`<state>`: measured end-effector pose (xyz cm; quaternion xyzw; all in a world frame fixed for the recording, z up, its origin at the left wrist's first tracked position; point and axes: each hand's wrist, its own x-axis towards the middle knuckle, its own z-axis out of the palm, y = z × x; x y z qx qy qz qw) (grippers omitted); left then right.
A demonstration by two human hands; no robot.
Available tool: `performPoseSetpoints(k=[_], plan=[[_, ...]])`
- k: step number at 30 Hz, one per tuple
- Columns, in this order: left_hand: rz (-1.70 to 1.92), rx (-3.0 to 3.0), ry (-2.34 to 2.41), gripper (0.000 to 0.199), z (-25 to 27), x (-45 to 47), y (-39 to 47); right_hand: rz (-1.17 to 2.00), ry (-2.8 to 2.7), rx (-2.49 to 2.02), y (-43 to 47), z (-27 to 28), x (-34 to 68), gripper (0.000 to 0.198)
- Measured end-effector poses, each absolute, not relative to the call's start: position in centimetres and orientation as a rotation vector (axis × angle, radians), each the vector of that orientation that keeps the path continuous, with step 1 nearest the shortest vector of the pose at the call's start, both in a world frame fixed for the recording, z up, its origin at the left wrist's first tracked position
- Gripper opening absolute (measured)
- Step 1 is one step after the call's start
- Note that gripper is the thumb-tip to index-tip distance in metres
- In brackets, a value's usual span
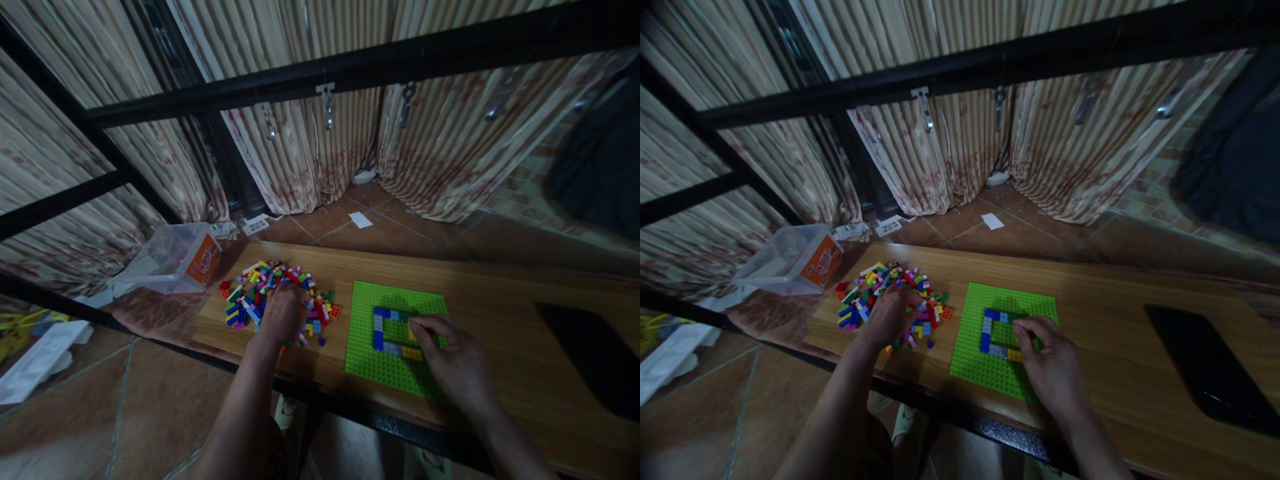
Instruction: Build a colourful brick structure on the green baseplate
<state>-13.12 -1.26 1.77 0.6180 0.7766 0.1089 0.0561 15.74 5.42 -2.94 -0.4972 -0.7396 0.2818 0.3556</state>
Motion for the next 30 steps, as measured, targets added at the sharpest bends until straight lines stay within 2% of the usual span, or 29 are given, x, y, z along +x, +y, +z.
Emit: performPoseSetpoints(k=[4,8,17,23,30], plan=[[0.352,1.874,2.379,0.017,1.4,-13.4,-1.3,0.725,-1.901,-1.266,5.4,-3.0,15.7,0.028],[0.539,1.803,2.266,0.019,1.4,-14.1,-1.4,0.727,-1.892,-1.247,5.6,-2.9,15.7,0.027],[1.094,1.363,1.451,0.015,1.4,-8.5,-0.1,0.87,-1.821,-1.081,4.8,-1.8,15.2,0.019],[1.176,1.145,1.197,0.016,0.0,-2.8,1.1,1.048,-1.841,-0.92,4.2,-1.5,14.5,0.021],[1.181,1.138,1.263,0.017,-0.7,-0.9,2.1,1.051,-1.756,-1.079,5.6,-1.6,16.5,0.021]])
